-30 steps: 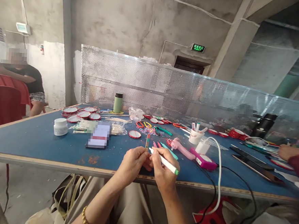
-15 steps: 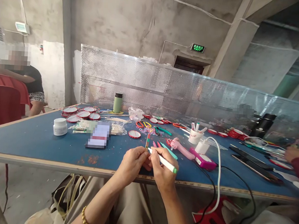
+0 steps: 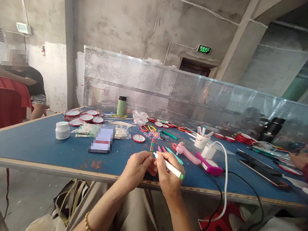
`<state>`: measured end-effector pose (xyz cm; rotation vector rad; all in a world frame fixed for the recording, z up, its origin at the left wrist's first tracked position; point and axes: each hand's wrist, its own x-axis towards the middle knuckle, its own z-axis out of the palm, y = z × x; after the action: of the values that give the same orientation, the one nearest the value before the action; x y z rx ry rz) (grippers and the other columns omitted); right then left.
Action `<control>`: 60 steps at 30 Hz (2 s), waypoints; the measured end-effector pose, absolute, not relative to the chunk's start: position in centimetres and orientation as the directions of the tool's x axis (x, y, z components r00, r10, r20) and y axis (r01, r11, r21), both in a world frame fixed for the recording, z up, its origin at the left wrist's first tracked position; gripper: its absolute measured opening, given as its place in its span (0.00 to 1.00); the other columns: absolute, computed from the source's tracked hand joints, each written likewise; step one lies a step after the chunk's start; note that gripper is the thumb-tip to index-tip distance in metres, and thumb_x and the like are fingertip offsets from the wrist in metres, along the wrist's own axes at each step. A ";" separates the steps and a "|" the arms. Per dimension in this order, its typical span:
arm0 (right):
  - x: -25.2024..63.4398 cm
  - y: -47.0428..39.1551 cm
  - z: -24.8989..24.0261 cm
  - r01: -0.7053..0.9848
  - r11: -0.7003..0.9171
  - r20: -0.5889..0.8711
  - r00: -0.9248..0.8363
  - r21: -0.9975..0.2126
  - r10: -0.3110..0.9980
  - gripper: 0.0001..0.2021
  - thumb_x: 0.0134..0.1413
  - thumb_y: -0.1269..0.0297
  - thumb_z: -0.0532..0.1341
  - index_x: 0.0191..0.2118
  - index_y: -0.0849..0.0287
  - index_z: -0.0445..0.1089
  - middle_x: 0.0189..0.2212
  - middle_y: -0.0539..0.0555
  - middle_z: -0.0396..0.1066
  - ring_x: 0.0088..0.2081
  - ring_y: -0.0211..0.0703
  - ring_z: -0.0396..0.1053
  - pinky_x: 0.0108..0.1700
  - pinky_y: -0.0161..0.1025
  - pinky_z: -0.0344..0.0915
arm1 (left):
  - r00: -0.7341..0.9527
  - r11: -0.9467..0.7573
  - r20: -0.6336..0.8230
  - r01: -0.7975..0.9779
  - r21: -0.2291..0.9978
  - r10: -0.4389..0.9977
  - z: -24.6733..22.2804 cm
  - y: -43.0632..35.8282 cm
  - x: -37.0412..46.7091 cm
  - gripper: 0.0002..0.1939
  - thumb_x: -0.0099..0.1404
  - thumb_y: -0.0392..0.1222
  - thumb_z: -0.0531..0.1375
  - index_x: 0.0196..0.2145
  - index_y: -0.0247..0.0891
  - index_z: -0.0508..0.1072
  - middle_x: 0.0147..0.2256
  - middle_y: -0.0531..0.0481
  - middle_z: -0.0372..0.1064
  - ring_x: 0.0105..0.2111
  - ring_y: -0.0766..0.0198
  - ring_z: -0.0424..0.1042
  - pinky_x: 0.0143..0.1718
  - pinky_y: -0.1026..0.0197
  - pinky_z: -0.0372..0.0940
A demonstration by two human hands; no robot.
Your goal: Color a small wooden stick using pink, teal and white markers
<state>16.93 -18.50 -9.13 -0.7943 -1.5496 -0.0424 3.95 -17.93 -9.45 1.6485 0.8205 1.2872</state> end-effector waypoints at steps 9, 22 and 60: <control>16.9 -18.4 -9.0 0.523 0.761 0.904 0.045 -0.383 0.425 0.09 0.63 0.65 0.58 0.32 0.59 0.71 0.23 0.50 0.73 0.24 0.36 0.69 0.29 0.33 0.67 | 0.242 -0.404 0.392 0.004 0.915 0.888 -9.4 -18.1 4.0 0.16 0.68 0.50 0.53 0.28 0.38 0.68 0.25 0.50 0.74 0.27 0.61 0.76 0.31 0.64 0.67; 16.9 -18.7 -9.2 0.477 0.771 0.896 0.091 -0.422 0.434 0.08 0.63 0.64 0.58 0.33 0.59 0.72 0.23 0.49 0.73 0.22 0.36 0.69 0.26 0.33 0.67 | 0.244 -0.401 0.388 0.003 0.916 0.889 -9.5 -17.9 4.0 0.17 0.67 0.51 0.53 0.28 0.38 0.70 0.26 0.50 0.75 0.27 0.61 0.76 0.31 0.64 0.66; 16.9 -18.7 -8.8 0.515 0.757 0.897 0.059 -0.402 0.437 0.09 0.63 0.64 0.58 0.32 0.59 0.71 0.22 0.49 0.72 0.23 0.36 0.69 0.28 0.32 0.66 | 0.234 -0.410 0.382 0.083 0.908 0.894 -9.5 -17.8 4.0 0.16 0.68 0.48 0.52 0.27 0.38 0.69 0.25 0.51 0.75 0.28 0.60 0.77 0.30 0.64 0.64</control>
<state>16.89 -18.74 -8.83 -0.7926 -1.5639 -0.0696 3.98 -17.81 -9.52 1.7006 0.9153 1.2656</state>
